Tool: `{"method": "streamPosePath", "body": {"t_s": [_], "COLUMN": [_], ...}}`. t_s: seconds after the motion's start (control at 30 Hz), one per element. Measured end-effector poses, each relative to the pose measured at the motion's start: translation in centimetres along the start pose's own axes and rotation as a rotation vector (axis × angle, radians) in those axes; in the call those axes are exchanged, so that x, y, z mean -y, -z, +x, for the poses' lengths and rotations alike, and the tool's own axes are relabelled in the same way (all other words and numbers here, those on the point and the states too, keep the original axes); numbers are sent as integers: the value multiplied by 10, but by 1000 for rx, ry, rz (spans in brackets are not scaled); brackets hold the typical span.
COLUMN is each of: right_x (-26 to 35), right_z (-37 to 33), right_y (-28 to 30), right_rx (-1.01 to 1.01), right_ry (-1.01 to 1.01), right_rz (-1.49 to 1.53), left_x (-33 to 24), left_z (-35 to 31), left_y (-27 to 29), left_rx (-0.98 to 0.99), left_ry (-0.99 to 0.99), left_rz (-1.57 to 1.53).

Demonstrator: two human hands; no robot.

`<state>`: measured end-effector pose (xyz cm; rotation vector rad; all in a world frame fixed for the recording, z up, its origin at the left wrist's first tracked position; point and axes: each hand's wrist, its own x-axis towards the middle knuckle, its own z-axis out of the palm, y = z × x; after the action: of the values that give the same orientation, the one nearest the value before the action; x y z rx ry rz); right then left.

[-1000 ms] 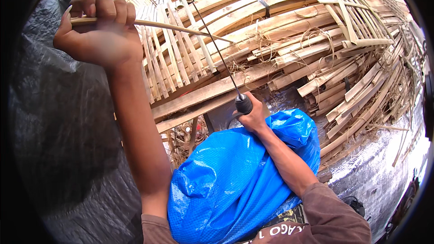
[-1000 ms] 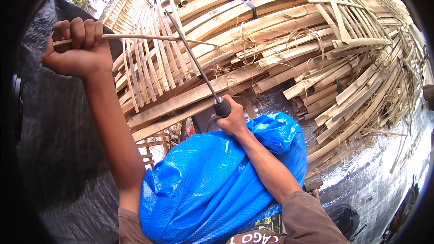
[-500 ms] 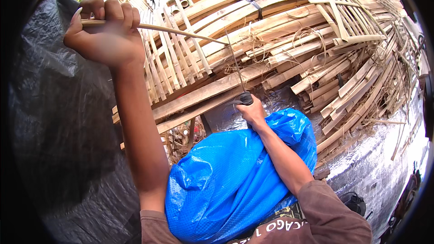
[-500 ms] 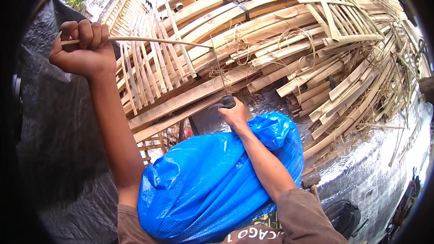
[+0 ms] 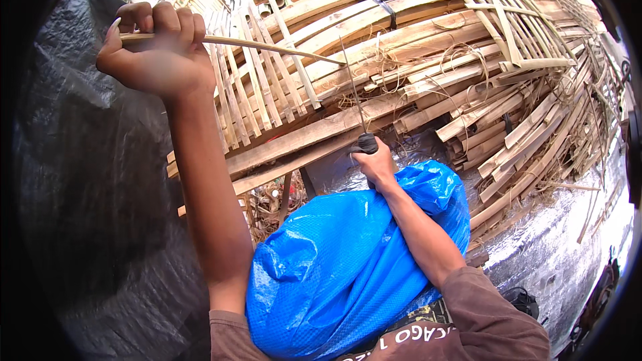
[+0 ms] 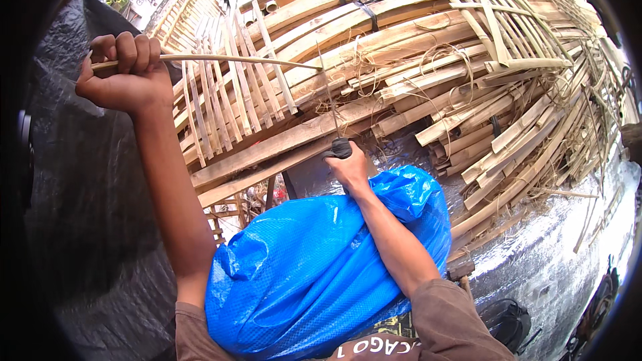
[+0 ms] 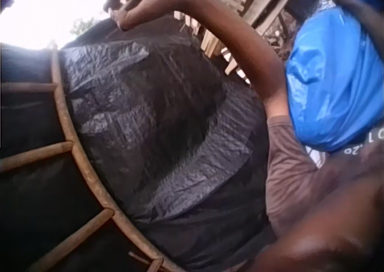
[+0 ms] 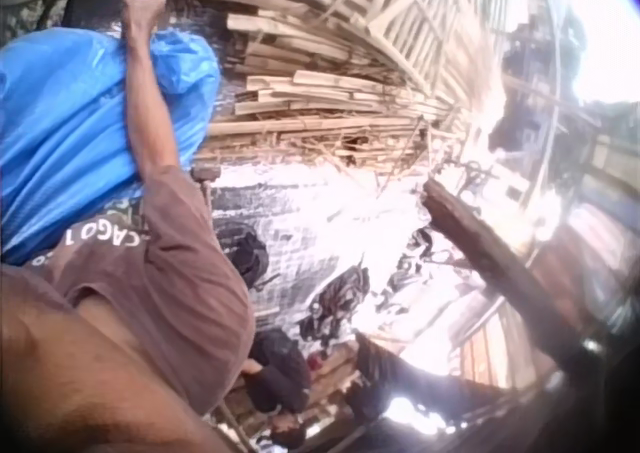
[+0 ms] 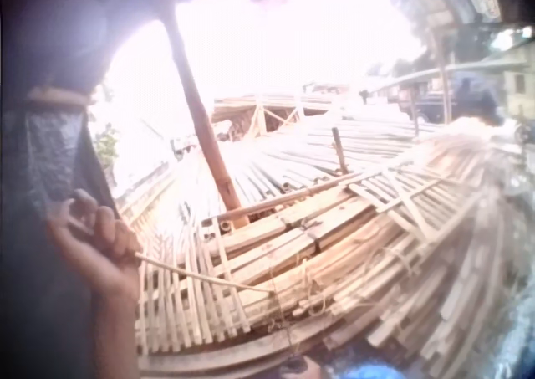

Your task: The person secures thin strips of bamboo to a wooden frame using a hammer and then trims a strip with a machete.

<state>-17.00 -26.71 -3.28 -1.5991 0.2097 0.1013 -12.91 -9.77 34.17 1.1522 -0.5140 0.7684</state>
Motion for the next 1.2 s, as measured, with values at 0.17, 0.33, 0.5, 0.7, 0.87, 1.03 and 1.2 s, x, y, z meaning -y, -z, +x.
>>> {"method": "streamPosePath", "body": {"t_s": [0.17, 0.33, 0.5, 0.7, 0.87, 1.03, 1.2], "right_x": [4, 35, 39, 47, 45, 42, 34], "right_z": [-6, -19, -23, -24, -26, -26, -22], "right_y": [4, 1, -4, -6, -4, -4, -4], "right_rx": [24, 166, 202, 216, 159, 121, 68], "right_ry": [343, 463, 491, 491, 414, 374, 282], "right_rz": [-31, 25, 70, 76, 12, 6, -20], "left_x": [4, 1, -5, -10, -11, -11, -11], "left_z": [-1, 0, -5, -9, -8, -11, -11], "left_y": [-15, -9, 0, 5, 14, 12, 16], "left_rx": [-14, 109, 180, 336, 333, 242, 229], "left_ry": [-1, 47, 74, 155, 168, 186, 141], "left_rz": [1, -54, -73, -178, -197, -196, -145]}}
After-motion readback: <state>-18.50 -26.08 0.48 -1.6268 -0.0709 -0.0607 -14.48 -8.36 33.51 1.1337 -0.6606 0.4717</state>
